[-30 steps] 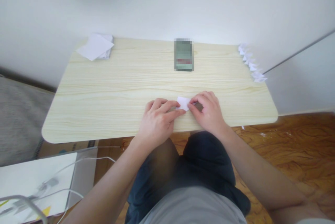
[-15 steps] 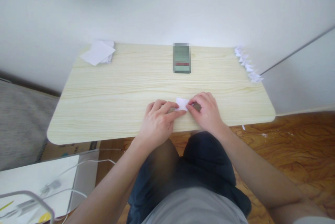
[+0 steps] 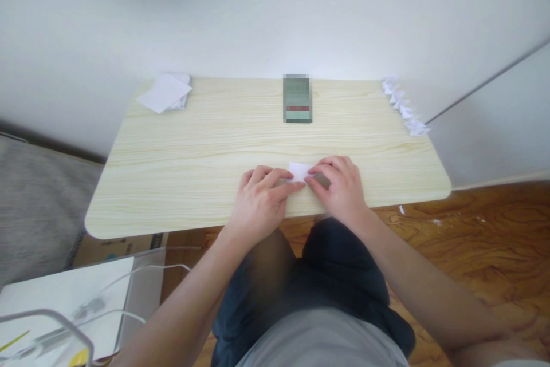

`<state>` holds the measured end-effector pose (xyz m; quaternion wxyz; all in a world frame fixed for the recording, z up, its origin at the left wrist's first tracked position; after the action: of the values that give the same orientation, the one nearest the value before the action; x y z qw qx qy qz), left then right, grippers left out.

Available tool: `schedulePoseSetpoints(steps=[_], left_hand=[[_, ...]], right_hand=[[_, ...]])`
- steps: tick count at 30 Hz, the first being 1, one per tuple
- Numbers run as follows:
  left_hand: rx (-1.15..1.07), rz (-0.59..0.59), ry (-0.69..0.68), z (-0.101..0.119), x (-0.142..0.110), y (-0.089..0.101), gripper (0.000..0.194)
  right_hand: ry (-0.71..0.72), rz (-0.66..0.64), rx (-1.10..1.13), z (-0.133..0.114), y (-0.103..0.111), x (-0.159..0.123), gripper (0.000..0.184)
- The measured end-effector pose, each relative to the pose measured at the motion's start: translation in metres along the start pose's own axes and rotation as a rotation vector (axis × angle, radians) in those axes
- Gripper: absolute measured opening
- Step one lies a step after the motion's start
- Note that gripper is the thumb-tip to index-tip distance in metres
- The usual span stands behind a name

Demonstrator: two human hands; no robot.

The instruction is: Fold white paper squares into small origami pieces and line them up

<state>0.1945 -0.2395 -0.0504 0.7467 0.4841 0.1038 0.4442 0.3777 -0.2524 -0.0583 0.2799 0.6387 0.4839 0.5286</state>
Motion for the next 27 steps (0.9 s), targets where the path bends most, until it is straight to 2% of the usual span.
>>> schedulePoseSetpoints(steps=[7, 14, 19, 23, 27], left_hand=[[-0.03, 0.021, -0.009, 0.0, 0.0, 0.001, 0.036], [-0.051, 0.025, -0.019, 0.002, 0.0, 0.002, 0.037], [-0.058, 0.002, -0.05, 0.006, -0.001, 0.001, 0.038], [-0.085, -0.024, -0.072, 0.009, -0.002, 0.002, 0.038], [-0.133, 0.0, -0.046, 0.008, -0.002, 0.006, 0.039]], right_hand=[[-0.073, 0.047, -0.019, 0.005, 0.004, -0.003, 0.022], [-0.133, 0.067, -0.004, 0.01, 0.007, -0.001, 0.007], [-0.113, 0.068, -0.039, 0.005, 0.007, 0.001, 0.004], [-0.056, 0.034, 0.019, 0.003, 0.004, 0.0, 0.003], [-0.011, 0.013, 0.08, 0.004, 0.002, -0.001, 0.005]])
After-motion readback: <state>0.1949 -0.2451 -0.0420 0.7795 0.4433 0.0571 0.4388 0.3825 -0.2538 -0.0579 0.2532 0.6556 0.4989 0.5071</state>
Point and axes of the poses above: each hand's wrist, its own x-axis towards the middle knuckle, its own y-axis out of the back of the hand, z = x × y, the point moved 5 cm from there along x, towards the middle knuckle, and after that the axes turned 11 degrees about -x, right-handed, at the moved point
